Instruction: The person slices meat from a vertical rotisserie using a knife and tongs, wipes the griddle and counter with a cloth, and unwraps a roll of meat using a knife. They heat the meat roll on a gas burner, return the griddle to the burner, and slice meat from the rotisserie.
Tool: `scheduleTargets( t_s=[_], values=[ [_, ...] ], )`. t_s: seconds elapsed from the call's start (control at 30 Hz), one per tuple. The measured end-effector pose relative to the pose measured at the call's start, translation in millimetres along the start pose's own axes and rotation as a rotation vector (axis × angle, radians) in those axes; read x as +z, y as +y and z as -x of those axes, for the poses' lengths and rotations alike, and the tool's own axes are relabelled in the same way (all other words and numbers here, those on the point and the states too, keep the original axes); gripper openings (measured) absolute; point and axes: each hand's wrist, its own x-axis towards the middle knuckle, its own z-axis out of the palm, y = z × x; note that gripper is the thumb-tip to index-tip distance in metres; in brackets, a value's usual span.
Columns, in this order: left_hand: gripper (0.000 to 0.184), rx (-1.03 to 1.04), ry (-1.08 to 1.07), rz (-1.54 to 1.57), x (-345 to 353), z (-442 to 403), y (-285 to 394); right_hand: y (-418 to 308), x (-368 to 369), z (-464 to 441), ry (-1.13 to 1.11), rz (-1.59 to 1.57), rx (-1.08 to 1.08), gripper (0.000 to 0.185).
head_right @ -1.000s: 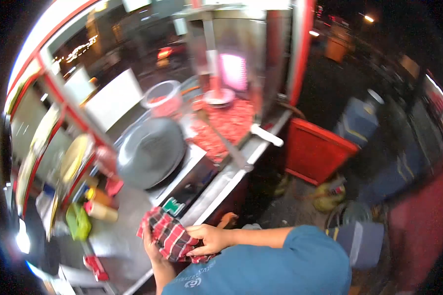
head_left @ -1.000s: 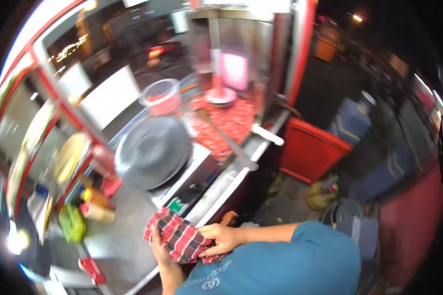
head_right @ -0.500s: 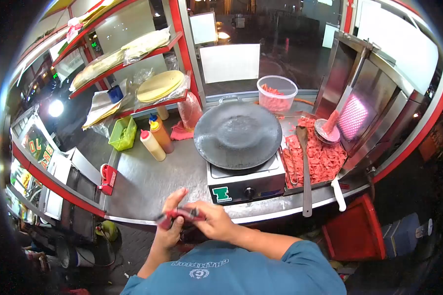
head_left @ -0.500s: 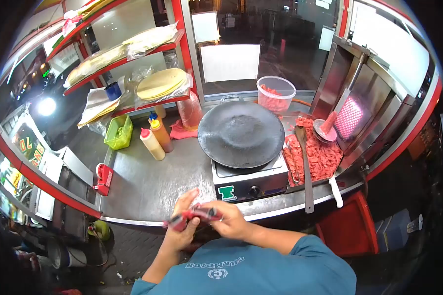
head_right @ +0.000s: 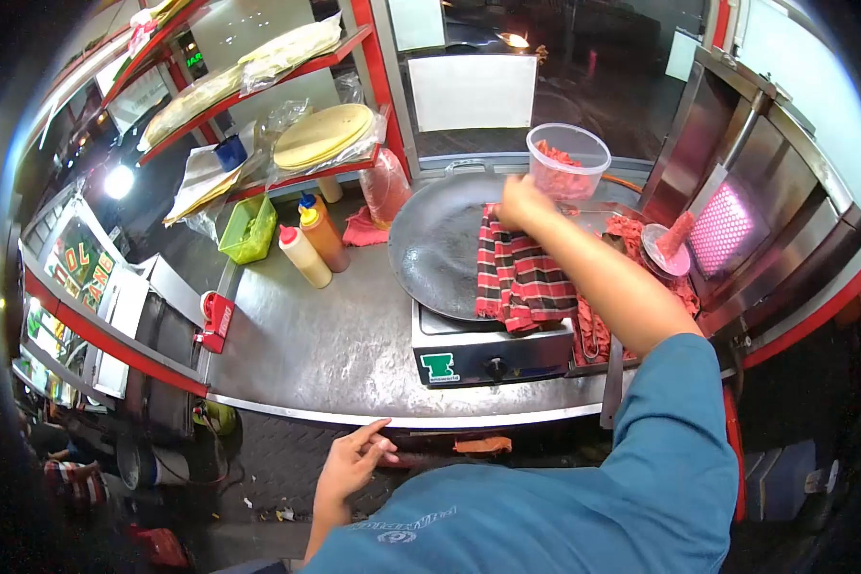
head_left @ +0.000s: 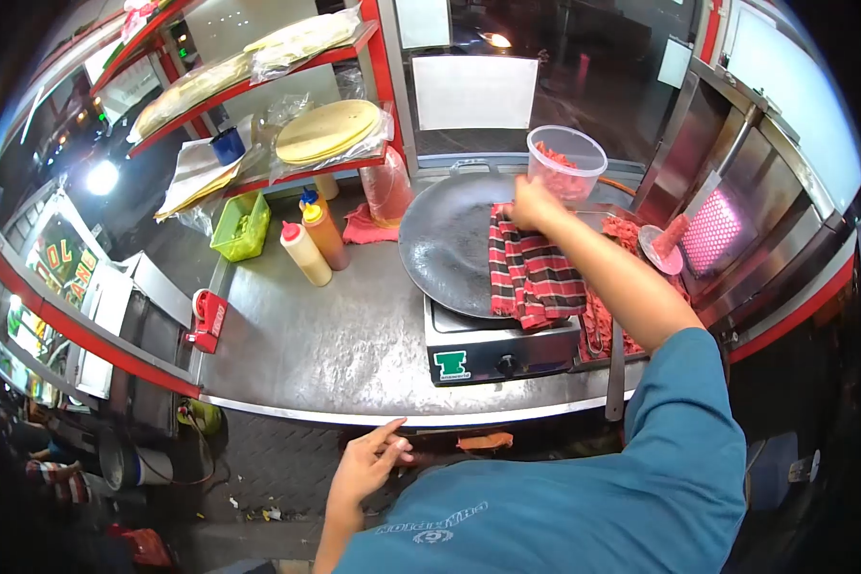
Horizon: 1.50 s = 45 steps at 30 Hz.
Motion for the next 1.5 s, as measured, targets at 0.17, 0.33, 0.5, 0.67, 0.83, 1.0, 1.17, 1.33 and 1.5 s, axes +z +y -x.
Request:
scheduleTargets(
  t_s=[0.17, 0.33, 0.5, 0.67, 0.83, 1.0, 1.17, 1.33, 1.5],
  values=[
    [0.038, -0.084, 0.258, 0.216, -9, 4, -25, -50, 83, -53, 0.101, -0.194, -0.435, 0.018],
    [0.038, -0.019, 0.411, -0.038, -31, 24, -36, -51, 31, -25, 0.352, -0.004, -0.444, 0.024],
    [0.038, -0.049, 0.594, 0.087, -56, 68, -81, 4, -22, 54, -0.046, 0.314, -0.216, 0.05],
    [0.035, -0.026, 0.655, 0.115, -71, 54, -75, 26, 48, -5, 0.007, 0.106, -0.282, 0.059],
    [0.034, 0.114, 0.628, -0.073, -94, -27, -79, -47, 63, -21, -0.061, -0.006, -0.597, 0.057],
    [0.031, 0.171, 0.804, -0.301, -108, -82, -116, -100, -1, 133, -0.334, -0.304, -1.22, 0.062],
    [0.029, 0.179, 1.024, -0.539, -93, -97, -132, -76, -32, 82, 0.035, -0.395, -0.937, 0.049],
    [0.028, 0.16, 1.049, -0.595, -91, -98, -129, -38, -12, -81, 0.271, -0.233, -0.469, 0.046],
    [0.027, 0.162, 1.083, -0.625, -88, -95, -119, -42, 28, -140, 0.117, 0.208, -0.278, 0.059]
  ],
)
